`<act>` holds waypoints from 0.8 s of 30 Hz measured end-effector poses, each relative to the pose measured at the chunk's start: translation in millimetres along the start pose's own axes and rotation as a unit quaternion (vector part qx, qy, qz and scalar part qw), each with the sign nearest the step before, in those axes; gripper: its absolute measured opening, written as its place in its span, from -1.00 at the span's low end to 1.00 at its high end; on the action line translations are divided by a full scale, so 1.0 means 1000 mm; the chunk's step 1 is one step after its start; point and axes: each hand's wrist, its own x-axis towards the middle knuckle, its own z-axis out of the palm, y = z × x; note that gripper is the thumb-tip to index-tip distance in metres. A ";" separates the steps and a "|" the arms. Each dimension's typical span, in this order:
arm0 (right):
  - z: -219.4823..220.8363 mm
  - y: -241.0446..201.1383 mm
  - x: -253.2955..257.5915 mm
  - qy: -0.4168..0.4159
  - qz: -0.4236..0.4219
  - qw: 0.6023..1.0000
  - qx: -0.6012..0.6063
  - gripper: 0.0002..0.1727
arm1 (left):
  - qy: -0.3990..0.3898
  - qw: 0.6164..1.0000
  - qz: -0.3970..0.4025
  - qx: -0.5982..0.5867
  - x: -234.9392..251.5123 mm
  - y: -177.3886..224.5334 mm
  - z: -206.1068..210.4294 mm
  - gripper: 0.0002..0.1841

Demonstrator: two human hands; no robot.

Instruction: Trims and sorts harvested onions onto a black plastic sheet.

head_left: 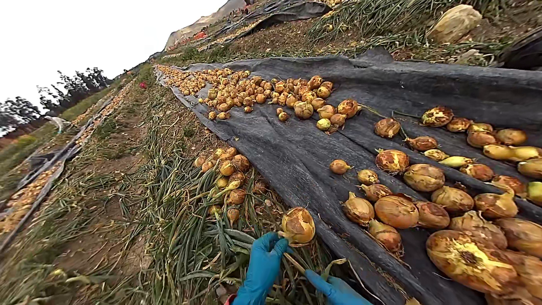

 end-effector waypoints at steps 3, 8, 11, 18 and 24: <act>0.001 0.002 -0.015 0.020 -0.155 0.977 0.148 -0.57 | -0.043 0.968 0.104 0.224 -0.035 0.025 0.028 -0.69; 0.001 0.008 -0.024 0.084 -0.233 0.933 0.262 -0.35 | -0.229 0.886 0.087 0.394 -0.054 0.048 0.036 -0.67; -0.002 -0.003 -0.027 0.088 -0.243 0.936 0.239 -0.27 | -0.116 0.853 0.147 0.488 -0.021 0.047 0.020 -0.71; -0.070 -0.029 -0.033 0.281 -0.351 0.869 0.208 -0.33 | -0.104 0.769 -0.047 0.629 0.088 -0.015 -0.066 0.06; -0.041 -0.009 -0.014 0.144 -0.143 0.976 0.081 -0.50 | -0.199 0.785 -0.111 0.576 0.045 -0.061 -0.067 -0.62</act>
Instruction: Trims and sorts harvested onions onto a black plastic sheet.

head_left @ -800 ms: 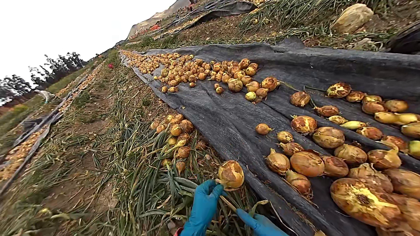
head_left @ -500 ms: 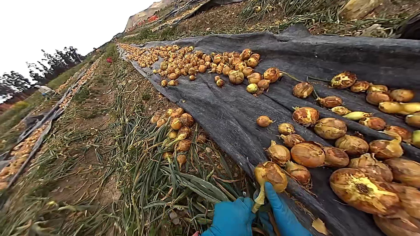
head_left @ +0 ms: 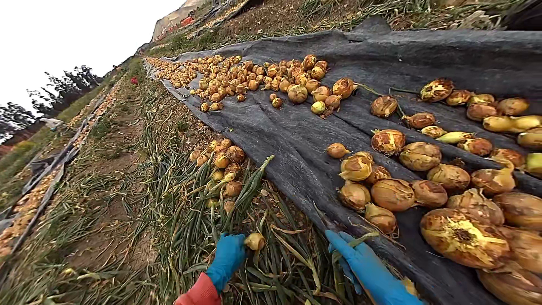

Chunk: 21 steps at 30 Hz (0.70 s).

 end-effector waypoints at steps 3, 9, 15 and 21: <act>0.014 0.009 0.009 -0.075 0.064 0.992 -0.075 -0.44 | 0.139 0.977 0.042 -0.159 -0.043 0.044 -0.022 -0.58; 0.025 0.008 -0.011 -0.126 0.002 0.983 0.136 -0.41 | 0.200 0.943 0.230 -0.130 -0.087 0.145 -0.027 -0.66; 0.011 -0.010 -0.011 -0.067 -0.028 0.981 0.182 -0.41 | 0.121 0.986 0.112 -0.034 -0.075 0.131 -0.041 -0.62; -0.046 -0.024 0.011 0.041 -0.191 0.950 0.242 -0.21 | 0.093 0.956 -0.065 -0.272 0.053 -0.030 -0.048 -0.41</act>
